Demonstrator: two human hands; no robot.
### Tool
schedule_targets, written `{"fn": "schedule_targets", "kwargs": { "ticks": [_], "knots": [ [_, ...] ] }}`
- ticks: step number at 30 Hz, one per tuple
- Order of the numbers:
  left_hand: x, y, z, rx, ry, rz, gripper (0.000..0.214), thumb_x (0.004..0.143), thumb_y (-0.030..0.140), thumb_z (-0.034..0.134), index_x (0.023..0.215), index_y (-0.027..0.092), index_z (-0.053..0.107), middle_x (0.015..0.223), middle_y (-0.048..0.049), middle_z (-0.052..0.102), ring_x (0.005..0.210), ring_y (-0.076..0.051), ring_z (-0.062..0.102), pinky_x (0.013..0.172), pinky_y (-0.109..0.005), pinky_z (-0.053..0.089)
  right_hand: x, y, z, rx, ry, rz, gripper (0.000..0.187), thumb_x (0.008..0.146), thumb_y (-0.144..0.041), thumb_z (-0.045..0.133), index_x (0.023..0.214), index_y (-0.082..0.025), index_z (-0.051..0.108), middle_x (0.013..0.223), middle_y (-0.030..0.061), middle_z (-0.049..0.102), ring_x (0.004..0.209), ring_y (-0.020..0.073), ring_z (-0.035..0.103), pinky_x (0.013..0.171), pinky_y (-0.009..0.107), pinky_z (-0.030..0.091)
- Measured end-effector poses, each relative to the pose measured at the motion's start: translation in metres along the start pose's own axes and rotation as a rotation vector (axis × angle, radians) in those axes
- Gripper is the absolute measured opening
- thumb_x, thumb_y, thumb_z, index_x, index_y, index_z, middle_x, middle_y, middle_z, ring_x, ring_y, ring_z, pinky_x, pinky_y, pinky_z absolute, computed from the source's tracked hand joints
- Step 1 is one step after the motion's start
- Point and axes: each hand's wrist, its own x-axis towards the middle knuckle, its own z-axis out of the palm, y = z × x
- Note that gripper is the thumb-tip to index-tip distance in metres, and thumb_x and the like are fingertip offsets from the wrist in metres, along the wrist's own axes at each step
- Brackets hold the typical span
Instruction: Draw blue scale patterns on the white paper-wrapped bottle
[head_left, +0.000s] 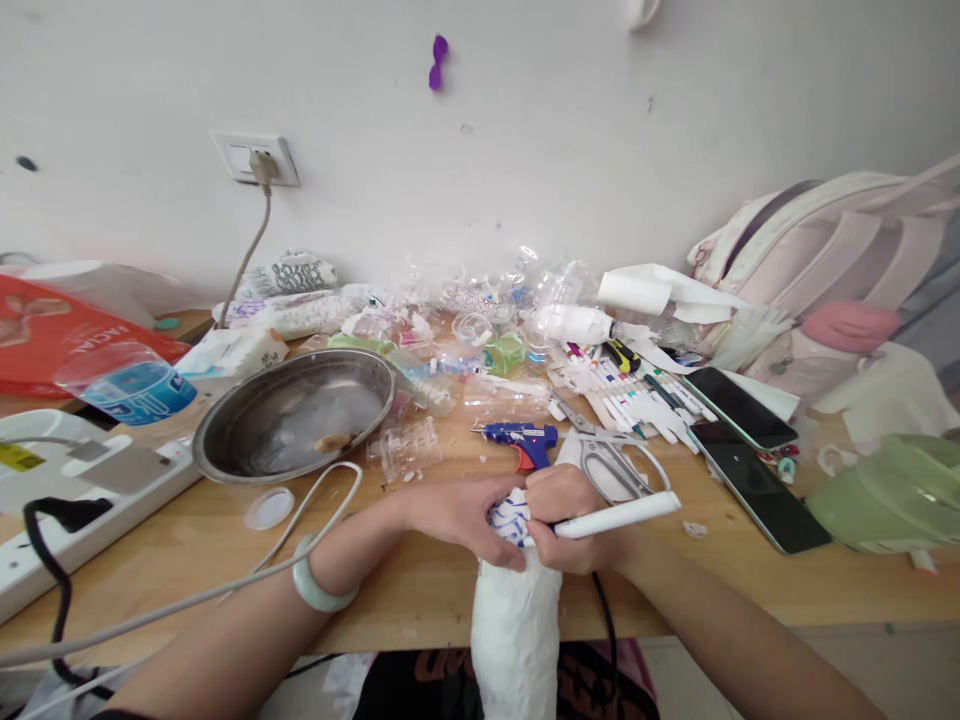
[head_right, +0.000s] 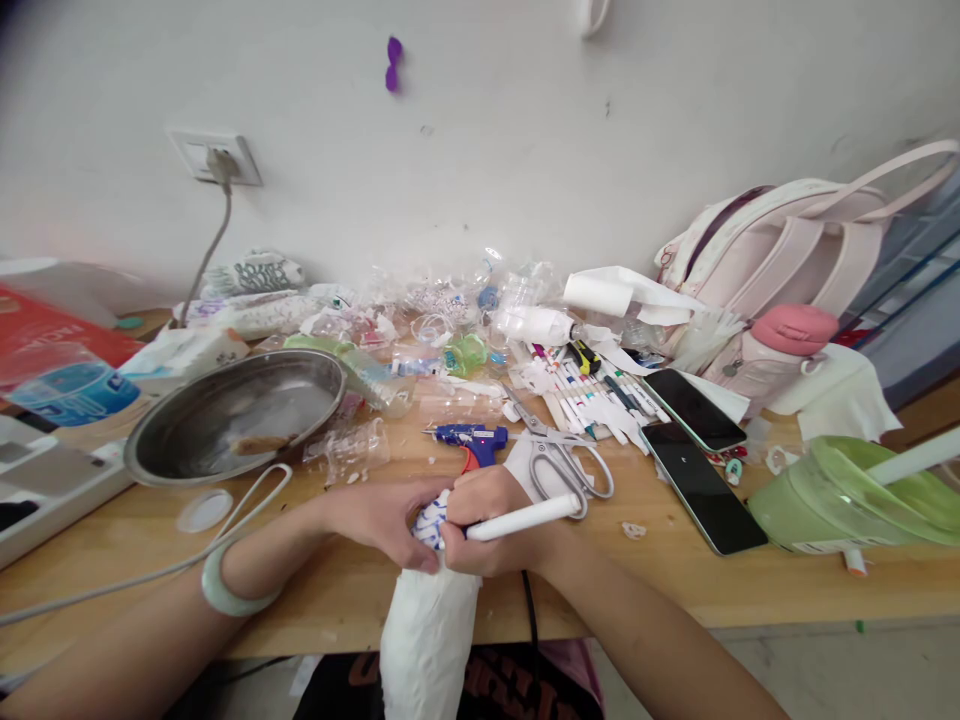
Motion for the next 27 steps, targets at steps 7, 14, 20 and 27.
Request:
{"fn": "schedule_targets", "kwargs": {
  "ticks": [7,14,20,27],
  "knots": [
    [-0.001,0.001,-0.001,-0.068,-0.011,-0.015,0.062,0.063,0.04,0.073,0.117,0.017,0.052,0.116,-0.0072,0.057,0.105,-0.027,0.052,0.093,-0.037,0.043,-0.005,0.004,-0.003,0.202,0.02,0.182,0.033,0.081,-0.021,0.04,0.053,-0.023,0.024,0.048,-0.006,0.027,0.045,0.0107,0.029,0.046,0.029,0.025],
    [-0.003,-0.002,-0.008,-0.166,-0.079,0.031,0.065,0.061,0.041,0.076,0.114,0.015,0.05,0.111,-0.0071,0.053,0.104,-0.025,0.048,0.094,-0.037,0.043,-0.007,0.004,-0.004,0.218,0.032,0.131,0.035,0.084,-0.025,0.039,0.053,-0.023,0.025,0.048,-0.0055,0.028,0.045,0.0106,0.029,0.046,0.028,0.025],
    [-0.002,-0.008,-0.005,-0.178,-0.047,0.08,0.067,0.072,0.065,0.062,0.116,0.016,0.049,0.112,-0.0076,0.054,0.104,-0.024,0.049,0.092,-0.035,0.042,-0.007,0.005,-0.001,0.155,-0.001,0.108,0.037,0.087,-0.029,0.039,0.054,-0.023,0.024,0.048,-0.0064,0.025,0.043,0.0106,0.027,0.045,0.029,0.024],
    [-0.002,-0.012,-0.003,-0.13,-0.037,0.01,0.063,0.076,0.054,0.065,0.123,0.016,0.048,0.111,-0.0072,0.055,0.098,-0.022,0.051,0.085,-0.031,0.043,-0.007,0.004,0.0,0.112,0.005,0.056,0.033,0.08,-0.018,0.041,0.055,-0.024,0.02,0.049,-0.0074,0.023,0.044,0.0104,0.025,0.047,0.029,0.024]
  ]
}}
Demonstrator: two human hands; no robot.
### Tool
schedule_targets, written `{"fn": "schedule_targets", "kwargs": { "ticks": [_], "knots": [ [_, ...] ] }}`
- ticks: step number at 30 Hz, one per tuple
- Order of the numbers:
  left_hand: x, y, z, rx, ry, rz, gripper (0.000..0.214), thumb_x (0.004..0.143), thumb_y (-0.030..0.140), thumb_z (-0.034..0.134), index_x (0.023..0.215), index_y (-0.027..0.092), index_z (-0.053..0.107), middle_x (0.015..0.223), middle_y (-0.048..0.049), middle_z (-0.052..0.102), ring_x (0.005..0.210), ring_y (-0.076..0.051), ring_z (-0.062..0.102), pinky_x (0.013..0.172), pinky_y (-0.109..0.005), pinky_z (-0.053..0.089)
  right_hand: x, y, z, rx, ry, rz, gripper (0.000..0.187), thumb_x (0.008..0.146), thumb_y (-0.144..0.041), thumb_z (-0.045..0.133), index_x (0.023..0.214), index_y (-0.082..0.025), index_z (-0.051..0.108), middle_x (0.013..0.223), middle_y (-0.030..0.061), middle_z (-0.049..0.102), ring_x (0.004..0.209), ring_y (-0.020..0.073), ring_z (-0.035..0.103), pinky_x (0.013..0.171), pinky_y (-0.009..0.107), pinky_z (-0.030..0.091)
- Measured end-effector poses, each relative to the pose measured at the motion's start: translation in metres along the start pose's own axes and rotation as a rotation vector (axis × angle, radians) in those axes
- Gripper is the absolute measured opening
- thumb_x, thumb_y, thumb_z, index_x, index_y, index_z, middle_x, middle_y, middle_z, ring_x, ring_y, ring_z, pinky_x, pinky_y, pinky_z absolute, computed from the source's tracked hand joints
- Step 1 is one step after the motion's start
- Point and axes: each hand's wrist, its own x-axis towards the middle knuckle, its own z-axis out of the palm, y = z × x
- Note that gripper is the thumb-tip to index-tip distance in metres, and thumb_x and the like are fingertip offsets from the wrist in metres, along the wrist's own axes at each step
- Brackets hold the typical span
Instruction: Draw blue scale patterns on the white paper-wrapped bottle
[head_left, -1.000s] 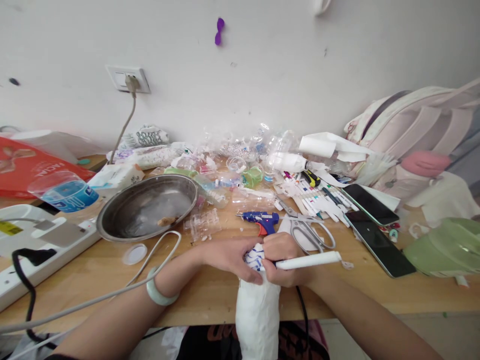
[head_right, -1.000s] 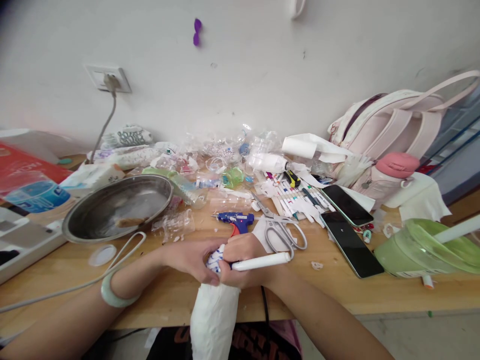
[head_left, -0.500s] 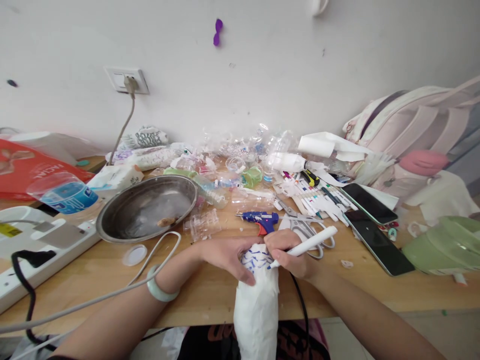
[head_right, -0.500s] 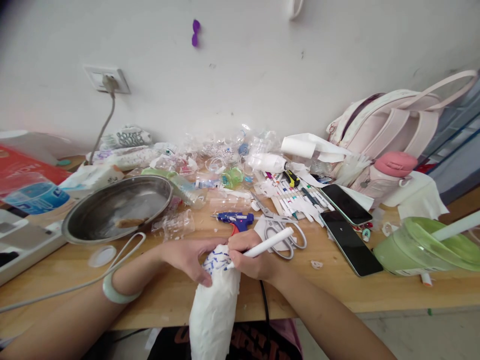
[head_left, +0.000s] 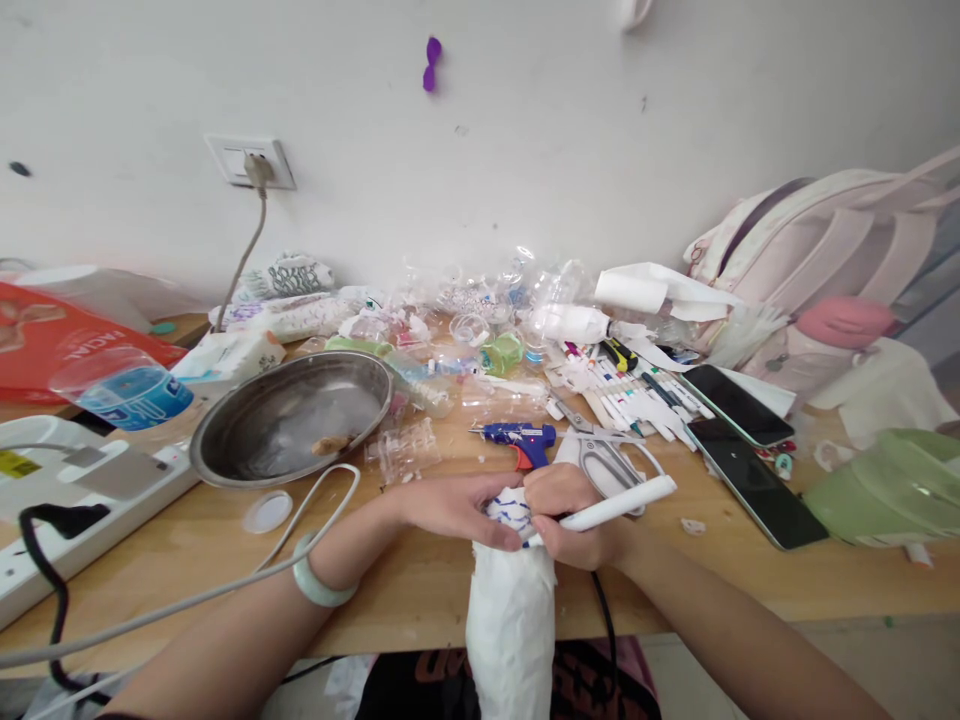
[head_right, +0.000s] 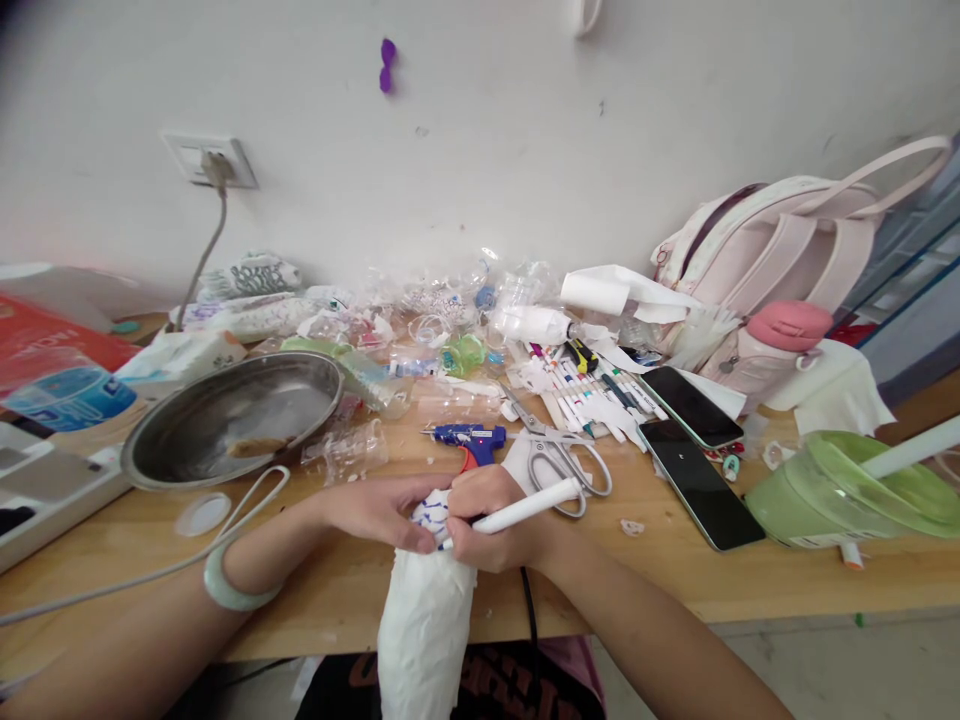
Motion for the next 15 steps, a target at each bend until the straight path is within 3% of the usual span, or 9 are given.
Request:
{"fn": "schedule_targets", "kwargs": {
  "ticks": [11,15],
  "knots": [
    [0.0001,0.0076,-0.0012,0.03,0.002,-0.022,0.06,0.073,0.043,0.064,0.123,0.014,0.048,0.116,-0.0098,0.054,0.104,-0.025,0.048,0.089,-0.034,0.041,0.0033,0.0008,-0.0073,0.053,-0.002,0.038,0.032,0.077,-0.014,0.042,0.052,-0.023,0.024,0.047,-0.0067,0.026,0.043,0.0095,0.027,0.045,0.027,0.021],
    [-0.0007,0.009,-0.0031,0.023,0.009,-0.015,0.054,0.068,0.037,0.066,0.116,0.014,0.052,0.107,-0.0071,0.056,0.096,-0.022,0.05,0.085,-0.032,0.043,0.0009,0.0022,-0.0086,0.077,0.17,0.262,0.034,0.081,-0.021,0.04,0.051,-0.022,0.026,0.047,-0.0056,0.028,0.045,0.0098,0.029,0.045,0.026,0.022]
  ]
}}
